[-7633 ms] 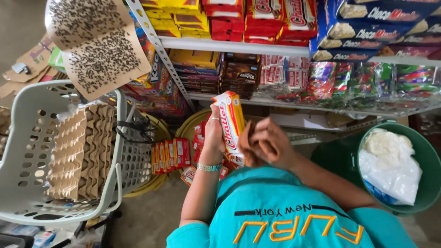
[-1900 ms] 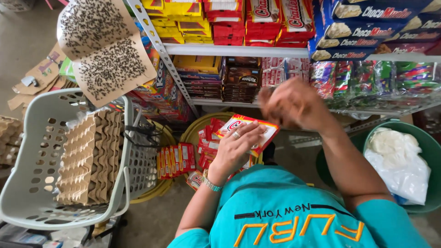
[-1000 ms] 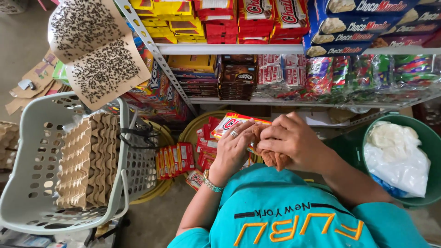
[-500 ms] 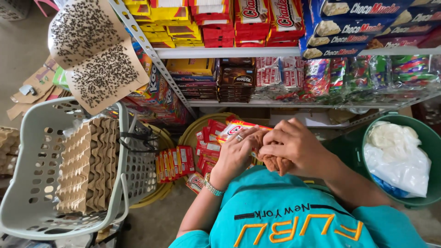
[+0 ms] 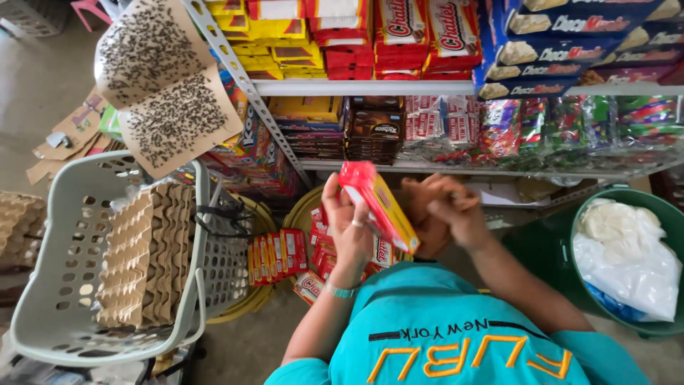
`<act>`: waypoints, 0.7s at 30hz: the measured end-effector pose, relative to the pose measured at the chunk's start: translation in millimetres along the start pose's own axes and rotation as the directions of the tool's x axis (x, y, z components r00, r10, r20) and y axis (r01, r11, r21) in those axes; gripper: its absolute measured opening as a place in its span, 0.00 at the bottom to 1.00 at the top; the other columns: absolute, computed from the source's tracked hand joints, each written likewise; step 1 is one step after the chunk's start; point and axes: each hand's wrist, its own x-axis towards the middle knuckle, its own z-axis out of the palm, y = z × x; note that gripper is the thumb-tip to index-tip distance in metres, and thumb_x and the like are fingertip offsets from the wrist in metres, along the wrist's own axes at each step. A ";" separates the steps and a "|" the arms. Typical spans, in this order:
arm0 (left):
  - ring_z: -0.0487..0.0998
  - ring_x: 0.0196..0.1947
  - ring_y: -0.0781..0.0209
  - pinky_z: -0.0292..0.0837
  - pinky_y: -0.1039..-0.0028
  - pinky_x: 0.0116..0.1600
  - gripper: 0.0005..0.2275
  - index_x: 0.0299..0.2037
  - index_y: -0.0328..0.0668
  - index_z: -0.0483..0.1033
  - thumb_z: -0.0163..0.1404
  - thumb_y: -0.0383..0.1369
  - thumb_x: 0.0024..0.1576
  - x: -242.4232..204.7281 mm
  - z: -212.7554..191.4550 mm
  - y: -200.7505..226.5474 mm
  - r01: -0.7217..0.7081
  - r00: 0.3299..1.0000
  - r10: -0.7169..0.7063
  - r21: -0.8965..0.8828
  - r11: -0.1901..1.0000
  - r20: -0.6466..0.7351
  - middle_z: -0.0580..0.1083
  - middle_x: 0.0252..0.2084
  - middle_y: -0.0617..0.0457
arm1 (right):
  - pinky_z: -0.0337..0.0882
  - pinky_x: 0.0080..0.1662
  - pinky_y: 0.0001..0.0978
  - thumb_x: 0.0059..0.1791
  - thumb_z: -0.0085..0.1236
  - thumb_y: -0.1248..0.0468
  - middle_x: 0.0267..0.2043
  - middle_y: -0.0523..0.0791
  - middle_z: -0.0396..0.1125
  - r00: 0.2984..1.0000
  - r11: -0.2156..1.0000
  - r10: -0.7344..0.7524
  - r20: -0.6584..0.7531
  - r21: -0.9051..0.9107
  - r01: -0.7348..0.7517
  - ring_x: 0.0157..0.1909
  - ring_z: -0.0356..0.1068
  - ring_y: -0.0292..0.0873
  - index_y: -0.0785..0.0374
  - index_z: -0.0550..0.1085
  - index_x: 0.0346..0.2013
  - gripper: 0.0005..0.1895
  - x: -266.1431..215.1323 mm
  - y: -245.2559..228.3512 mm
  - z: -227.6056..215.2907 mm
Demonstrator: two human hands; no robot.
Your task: Wiping individual snack bars with a cloth and organizing them on the shelves.
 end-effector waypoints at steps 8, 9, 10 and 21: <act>0.60 0.60 0.58 0.63 0.67 0.66 0.54 0.77 0.49 0.25 0.63 0.41 0.54 -12.3 1.0 -46.6 0.253 0.967 -0.253 -0.026 0.967 0.004 0.46 0.70 0.43 | 0.68 0.50 0.42 0.47 0.67 0.71 0.43 0.52 0.71 0.966 0.959 -0.258 -0.008 -0.126 0.255 0.43 0.71 0.50 0.69 0.77 0.40 0.09 -3.1 -0.7 43.6; 0.60 0.60 0.58 0.63 0.67 0.66 0.54 0.77 0.49 0.25 0.63 0.41 0.54 -7.4 9.3 -31.2 0.254 0.967 -0.255 -0.026 0.967 0.001 0.46 0.70 0.43 | 0.68 0.50 0.42 0.47 0.67 0.71 0.43 0.52 0.71 0.967 0.959 -0.256 -0.007 -0.125 0.253 0.43 0.71 0.50 0.69 0.77 0.40 0.09 2.2 -2.1 44.5; 0.64 0.57 0.56 0.66 0.66 0.63 0.49 0.77 0.53 0.28 0.58 0.44 0.56 -1.7 18.3 -16.2 0.302 0.950 -0.309 -0.108 0.947 -0.054 0.53 0.65 0.42 | 0.68 0.50 0.41 0.46 0.68 0.70 0.42 0.50 0.72 0.958 0.946 -0.283 0.031 -0.152 0.285 0.43 0.71 0.50 0.67 0.79 0.39 0.08 7.8 -3.7 44.8; 0.78 0.39 0.46 0.79 0.57 0.49 0.37 0.72 0.41 0.47 0.42 0.59 0.61 34.3 -5.1 -21.3 0.132 0.854 -0.388 -0.578 0.806 -0.346 0.72 0.51 0.40 | 0.66 0.44 0.43 0.44 0.62 0.70 0.40 0.45 0.71 0.820 0.626 -0.542 0.181 -0.565 0.538 0.38 0.68 0.51 0.57 0.78 0.35 0.07 7.0 -7.2 42.9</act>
